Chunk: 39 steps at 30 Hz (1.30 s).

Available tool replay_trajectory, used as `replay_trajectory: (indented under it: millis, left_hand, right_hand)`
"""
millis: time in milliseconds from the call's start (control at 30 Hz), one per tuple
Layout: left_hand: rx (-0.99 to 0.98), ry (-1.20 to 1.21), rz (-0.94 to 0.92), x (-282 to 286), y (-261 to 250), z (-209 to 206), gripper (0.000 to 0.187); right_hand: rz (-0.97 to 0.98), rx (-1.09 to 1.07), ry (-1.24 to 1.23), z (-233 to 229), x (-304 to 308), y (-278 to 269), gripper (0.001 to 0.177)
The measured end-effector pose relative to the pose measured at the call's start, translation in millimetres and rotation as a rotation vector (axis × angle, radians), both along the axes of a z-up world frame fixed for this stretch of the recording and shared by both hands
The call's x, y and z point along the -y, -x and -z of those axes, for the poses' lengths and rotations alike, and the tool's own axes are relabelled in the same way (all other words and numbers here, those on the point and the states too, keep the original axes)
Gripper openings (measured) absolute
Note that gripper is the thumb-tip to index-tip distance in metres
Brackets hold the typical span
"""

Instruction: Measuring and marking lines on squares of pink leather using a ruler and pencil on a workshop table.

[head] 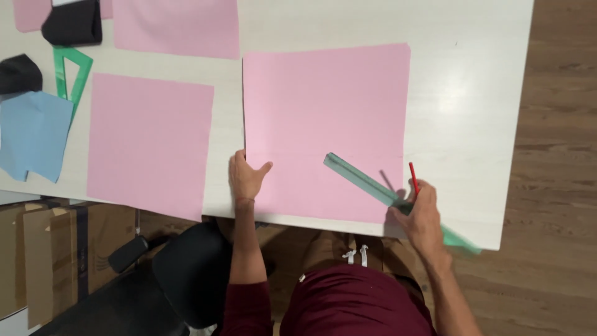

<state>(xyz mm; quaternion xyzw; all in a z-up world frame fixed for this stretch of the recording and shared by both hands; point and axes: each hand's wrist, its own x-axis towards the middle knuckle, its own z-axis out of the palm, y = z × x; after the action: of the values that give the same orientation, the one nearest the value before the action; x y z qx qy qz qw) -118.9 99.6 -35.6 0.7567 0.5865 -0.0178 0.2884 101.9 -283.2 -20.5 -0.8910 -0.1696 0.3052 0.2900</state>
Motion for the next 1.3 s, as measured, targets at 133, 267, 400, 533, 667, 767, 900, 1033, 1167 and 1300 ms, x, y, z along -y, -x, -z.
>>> replay_trajectory:
  millis: [133, 267, 400, 533, 667, 767, 900, 1033, 1167, 1300]
  left_hand:
    - [0.139, 0.077, -0.115, 22.9, -10.7, -16.2, 0.076]
    - [0.447, 0.376, -0.209, 48.0, -24.9, -56.6, 0.068]
    - [0.324, 0.235, 0.029, 46.7, -29.5, -86.2, 0.066]
    - [0.323, 0.063, 0.189, 35.8, -61.2, -88.7, 0.048]
    - [0.596, 0.161, 0.401, -0.9, -141.1, -132.8, 0.041]
    - [0.666, 0.335, 0.528, -30.0, -223.0, -161.3, 0.045]
    - [0.792, 0.482, 0.748, -64.3, -336.6, -187.4, 0.033]
    - [0.966, 0.738, 0.524, -122.1, -440.7, -174.9, 0.074]
    - [1.112, 0.695, 0.253, -215.5, -513.3, -106.2, 0.087]
    - [1.021, 0.617, 0.035, -270.7, -527.6, -53.9, 0.055]
  right_hand:
    - [0.146, -0.088, -0.061, -20.4, -20.3, 6.0, 0.075]
    - [0.147, -0.114, 0.008, 2.4, -10.2, -13.2, 0.077]
    - [0.289, -0.233, -0.112, 18.3, 2.8, -47.3, 0.077]
    - [0.587, -0.503, -0.391, -15.3, 13.1, -80.0, 0.053]
    - [0.741, -0.340, -0.648, 23.0, 51.2, -101.2, 0.051]
    - [0.835, -0.275, -0.763, 24.8, 58.7, -110.5, 0.051]
    - [0.907, -0.237, -0.912, 37.6, 65.8, -109.3, 0.052]
    - [0.973, -0.235, -0.851, 41.9, 64.7, -107.8, 0.050]
    - [0.967, -0.169, -0.832, 56.7, 70.6, -103.0, 0.053]
    - [0.983, -0.195, -0.768, 50.3, 66.4, -100.2, 0.050]
